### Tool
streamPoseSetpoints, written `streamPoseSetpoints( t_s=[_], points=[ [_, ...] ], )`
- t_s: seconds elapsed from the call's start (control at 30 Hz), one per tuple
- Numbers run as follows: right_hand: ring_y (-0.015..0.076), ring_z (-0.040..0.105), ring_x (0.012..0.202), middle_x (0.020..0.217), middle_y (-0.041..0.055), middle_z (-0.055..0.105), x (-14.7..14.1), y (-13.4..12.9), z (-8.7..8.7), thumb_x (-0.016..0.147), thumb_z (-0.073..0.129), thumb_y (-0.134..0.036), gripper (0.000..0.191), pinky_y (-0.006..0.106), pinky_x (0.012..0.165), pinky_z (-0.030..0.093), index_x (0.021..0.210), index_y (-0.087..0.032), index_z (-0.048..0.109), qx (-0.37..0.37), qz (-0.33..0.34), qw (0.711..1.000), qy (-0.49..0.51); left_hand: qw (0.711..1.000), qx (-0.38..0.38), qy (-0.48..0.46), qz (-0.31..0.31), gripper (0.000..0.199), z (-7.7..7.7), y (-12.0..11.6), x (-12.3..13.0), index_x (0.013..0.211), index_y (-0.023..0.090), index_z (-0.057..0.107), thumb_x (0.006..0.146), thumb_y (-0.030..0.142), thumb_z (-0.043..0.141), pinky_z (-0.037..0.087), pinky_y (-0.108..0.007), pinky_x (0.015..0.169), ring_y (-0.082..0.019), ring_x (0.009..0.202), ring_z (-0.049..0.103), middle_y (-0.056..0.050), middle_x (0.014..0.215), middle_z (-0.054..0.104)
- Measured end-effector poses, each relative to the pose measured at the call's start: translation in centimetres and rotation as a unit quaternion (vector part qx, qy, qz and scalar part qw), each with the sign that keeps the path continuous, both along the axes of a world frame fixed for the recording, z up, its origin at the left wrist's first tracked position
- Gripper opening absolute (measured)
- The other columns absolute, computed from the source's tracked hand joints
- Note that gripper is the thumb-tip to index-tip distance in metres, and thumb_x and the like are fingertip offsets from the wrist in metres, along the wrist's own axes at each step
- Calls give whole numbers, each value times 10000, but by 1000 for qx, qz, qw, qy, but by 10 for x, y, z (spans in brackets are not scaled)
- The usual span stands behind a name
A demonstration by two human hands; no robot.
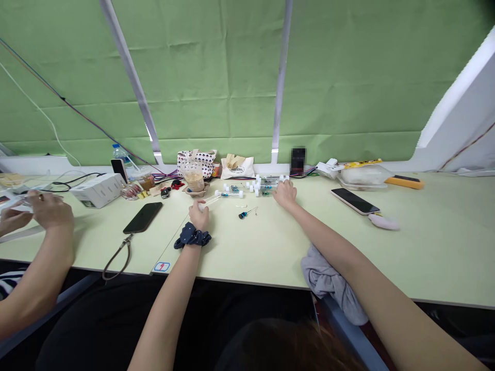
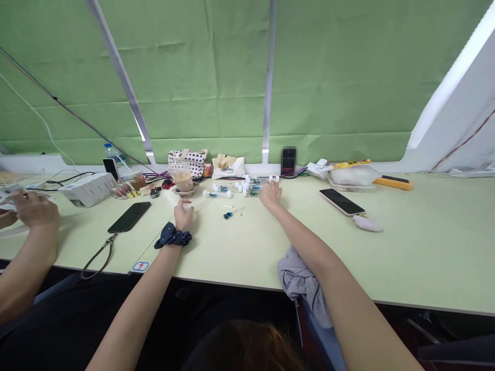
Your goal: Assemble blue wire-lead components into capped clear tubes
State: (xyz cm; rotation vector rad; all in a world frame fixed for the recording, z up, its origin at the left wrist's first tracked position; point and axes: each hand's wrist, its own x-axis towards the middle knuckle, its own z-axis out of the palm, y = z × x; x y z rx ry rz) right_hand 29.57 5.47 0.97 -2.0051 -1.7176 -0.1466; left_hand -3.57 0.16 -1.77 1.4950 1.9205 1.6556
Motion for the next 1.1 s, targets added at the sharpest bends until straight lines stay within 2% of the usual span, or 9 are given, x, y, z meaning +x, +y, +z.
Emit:
streamPoseSetpoints(
  t_s=[0.1, 0.2, 0.37, 0.53, 0.6, 0.73, 0.8, 0.87, 1.1],
  points=[
    [325, 362, 1190, 1289, 194, 415, 10, 4, -5, 841, 547, -282, 399, 460, 889, 338, 1221, -178, 483, 64, -24, 998, 2, 996, -61, 57, 35, 168, -2, 0, -1, 828, 205, 599, 687, 135, 540, 400, -408, 797, -288, 937, 519, -112, 972, 525],
    [293, 409, 1131, 1248, 146, 465, 24, 11, -13, 852, 537, -251, 379, 460, 876, 327, 1227, -234, 482, 26, 8, 1000, 10, 989, -95, 110, 23, 218, -4, 0, -2, 858, 203, 642, 740, 115, 481, 384, -456, 897, -316, 1124, 475, -134, 1160, 532],
    [283, 470, 1079, 1112, 110, 560, 34, 18, -8, 844, 543, -260, 271, 455, 873, 325, 1112, -226, 561, 32, 43, 998, 32, 968, -124, 217, 2, 288, -9, 1, 1, 1062, 224, 633, 807, 241, 500, 278, -563, 1039, -342, 1369, 224, -78, 1437, 386],
    [226, 559, 884, 979, 128, 616, 6, 8, 18, 832, 546, -366, 299, 307, 735, 411, 1027, -142, 584, 146, 143, 968, 145, 958, -117, 260, -28, 585, -7, -2, 7, 1249, 263, 510, 730, 511, 621, 147, -672, 1046, -390, 1396, 112, -97, 1503, 268],
    [175, 562, 681, 756, 73, 628, -17, -1, 22, 835, 528, -465, 333, 260, 607, 414, 883, -143, 601, 114, 207, 945, 225, 962, -67, 257, -59, 692, -3, -6, 12, 1304, 267, 448, 708, 565, 633, 142, -659, 1054, -382, 1393, 132, -117, 1500, 256],
    [88, 437, 397, 512, 17, 559, -66, -23, 11, 760, 566, -610, 480, 213, 404, 334, 614, -154, 531, -83, 297, 888, 340, 950, 63, 214, -218, 735, 6, -13, 26, 1308, 228, 414, 695, 545, 667, 378, -462, 991, -301, 1262, 395, -149, 1384, 382],
    [66, 385, 349, 448, -6, 512, -83, -32, 2, 756, 563, -629, 505, 197, 369, 291, 598, -151, 530, -123, 310, 866, 372, 939, 49, 163, -300, 615, 8, -15, 31, 1210, 197, 475, 723, 534, 642, 479, -362, 802, -232, 1006, 559, -130, 1207, 514],
    [53, 342, 323, 412, -21, 473, -91, -37, -4, 775, 545, -629, 511, 186, 344, 250, 615, -144, 547, -151, 307, 844, 412, 927, -1, 130, -351, 443, 9, -17, 34, 1041, 180, 544, 773, 530, 583, 467, -300, 661, -172, 771, 572, -74, 973, 592],
    [20, 236, 305, 421, -33, 442, -88, -38, -3, 840, 524, -559, 478, 169, 318, 162, 687, -109, 580, -205, 268, 769, 542, 931, -14, 98, -352, 370, 14, -21, 34, 904, 179, 568, 740, 506, 627, 392, -259, 621, -143, 667, 515, -12, 784, 596]
  ],
)
